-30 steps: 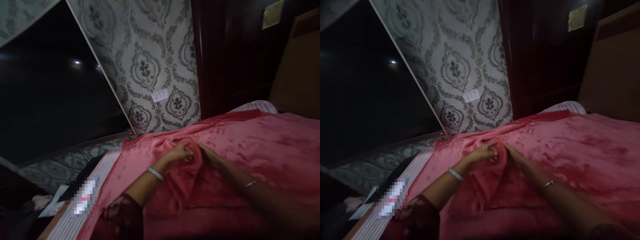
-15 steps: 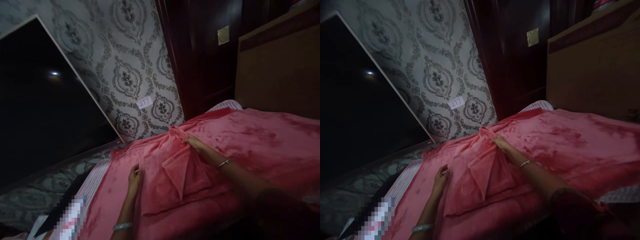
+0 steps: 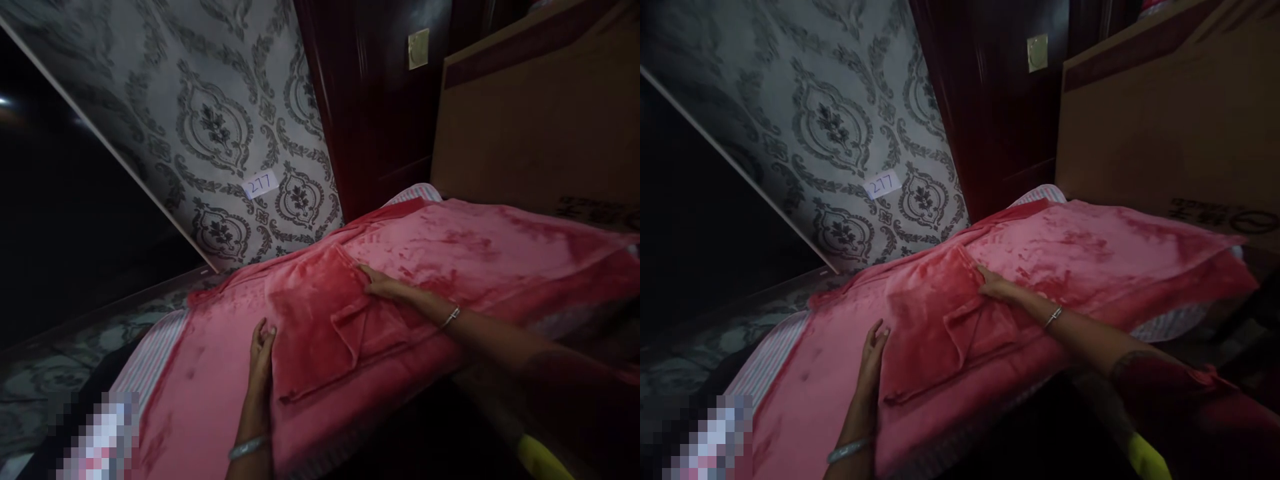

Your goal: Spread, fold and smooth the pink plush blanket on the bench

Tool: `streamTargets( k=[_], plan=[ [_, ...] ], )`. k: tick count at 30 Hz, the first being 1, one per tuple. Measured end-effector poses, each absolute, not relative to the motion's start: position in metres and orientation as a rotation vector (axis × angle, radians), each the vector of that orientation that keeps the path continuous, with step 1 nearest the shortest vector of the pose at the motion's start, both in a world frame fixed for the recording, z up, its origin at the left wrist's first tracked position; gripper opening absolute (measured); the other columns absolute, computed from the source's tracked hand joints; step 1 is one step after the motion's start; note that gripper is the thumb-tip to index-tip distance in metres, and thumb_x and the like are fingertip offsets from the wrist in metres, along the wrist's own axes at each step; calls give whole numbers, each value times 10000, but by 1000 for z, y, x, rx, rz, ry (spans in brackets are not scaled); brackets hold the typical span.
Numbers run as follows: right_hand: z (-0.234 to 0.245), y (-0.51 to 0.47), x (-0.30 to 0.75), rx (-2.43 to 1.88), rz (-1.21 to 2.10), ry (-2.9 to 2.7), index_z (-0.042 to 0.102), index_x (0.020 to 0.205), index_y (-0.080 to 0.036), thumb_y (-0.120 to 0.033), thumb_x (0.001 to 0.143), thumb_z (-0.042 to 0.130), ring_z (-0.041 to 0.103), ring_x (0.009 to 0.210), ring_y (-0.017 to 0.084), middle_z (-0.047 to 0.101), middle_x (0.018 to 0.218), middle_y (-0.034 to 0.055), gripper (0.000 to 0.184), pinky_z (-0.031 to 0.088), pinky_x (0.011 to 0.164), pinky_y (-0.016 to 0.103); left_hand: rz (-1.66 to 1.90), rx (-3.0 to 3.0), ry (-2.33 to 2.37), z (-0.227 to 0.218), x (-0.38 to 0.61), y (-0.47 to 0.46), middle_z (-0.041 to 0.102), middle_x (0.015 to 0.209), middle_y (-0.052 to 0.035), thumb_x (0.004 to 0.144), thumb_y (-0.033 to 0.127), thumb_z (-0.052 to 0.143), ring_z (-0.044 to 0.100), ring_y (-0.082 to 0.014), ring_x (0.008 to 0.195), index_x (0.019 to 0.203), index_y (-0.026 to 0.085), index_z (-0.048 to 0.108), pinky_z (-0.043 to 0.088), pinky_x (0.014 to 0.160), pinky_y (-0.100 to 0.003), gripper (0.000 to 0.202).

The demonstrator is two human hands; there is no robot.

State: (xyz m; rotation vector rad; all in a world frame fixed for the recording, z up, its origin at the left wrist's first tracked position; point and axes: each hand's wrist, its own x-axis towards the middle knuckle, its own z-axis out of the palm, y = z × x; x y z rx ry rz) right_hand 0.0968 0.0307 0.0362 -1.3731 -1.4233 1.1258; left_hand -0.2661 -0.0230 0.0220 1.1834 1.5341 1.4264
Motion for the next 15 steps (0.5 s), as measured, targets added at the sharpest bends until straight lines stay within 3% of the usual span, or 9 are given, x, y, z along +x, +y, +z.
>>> streamTargets(
  k=[2, 4, 6, 8, 10, 12, 13, 15],
  plan=[
    [41, 25, 101, -1289, 1291, -1340, 397, 1526, -223, -98, 536, 527, 647, 888, 201, 699, 1126, 38, 1006, 538, 721, 282, 1416, 1154, 1485, 22, -265, -25, 635, 1273, -126, 574, 584, 822, 532, -312, 1303, 1260, 248, 613, 478, 1018, -398, 792],
    [44, 19, 109, -1282, 1392, -1230, 402, 1525, -235, -106, 558, 506, 615, 682, 160, 698, 863, -10, 981, 505, 608, 246, 1395, 1136, 1438, 22, -265, -26, 601, 1359, -133, 548, 521, 853, 467, -324, 1378, 1286, 257, 599, 449, 1070, -416, 823],
    [43, 12, 117, -1389, 1375, -1163, 423, 1513, -220, -120, 603, 531, 492, 487, 125, 563, 590, -66, 922, 425, 502, 212, 1369, 1114, 1417, 23, -265, -27, 593, 1379, -138, 558, 480, 854, 484, -323, 1367, 1345, 255, 562, 442, 1087, -427, 869],
    [39, 6, 124, -1526, 1309, -1146, 419, 1515, -208, -183, 683, 588, 383, 405, 111, 443, 486, -94, 850, 355, 448, 207, 1339, 1110, 1416, 25, -265, -27, 607, 1361, -143, 582, 462, 844, 531, -313, 1321, 1400, 237, 522, 444, 1094, -428, 907],
    [34, -1, 128, -1583, 1236, -1183, 398, 1528, -209, -300, 739, 658, 451, 451, 128, 542, 566, -65, 835, 401, 479, 229, 1330, 1119, 1415, 27, -263, -28, 618, 1347, -141, 611, 470, 825, 559, -306, 1289, 1421, 219, 506, 446, 1099, -424, 906],
    [29, -6, 127, -1593, 1121, -1283, 412, 1518, -201, -366, 702, 744, 615, 672, 187, 699, 843, 16, 895, 512, 637, 278, 1331, 1121, 1392, 30, -261, -29, 611, 1366, -132, 638, 478, 808, 568, -301, 1283, 1416, 218, 512, 458, 1094, -413, 873],
    [27, -7, 126, -1578, 1056, -1349, 431, 1504, -194, -345, 663, 777, 656, 844, 225, 718, 1023, 55, 922, 537, 766, 308, 1331, 1118, 1375, 32, -260, -30, 602, 1385, -126, 645, 470, 807, 566, -300, 1289, 1414, 225, 513, 467, 1086, -406, 859],
    [25, -10, 123, -1505, 963, -1476, 458, 1484, -178, -238, 613, 774, 600, 1156, 276, 637, 1316, 92, 928, 469, 1014, 348, 1322, 1116, 1348, 34, -258, -32, 571, 1437, -113, 639, 429, 827, 546, -299, 1317, 1422, 248, 504, 480, 1074, -388, 866]
  ],
)
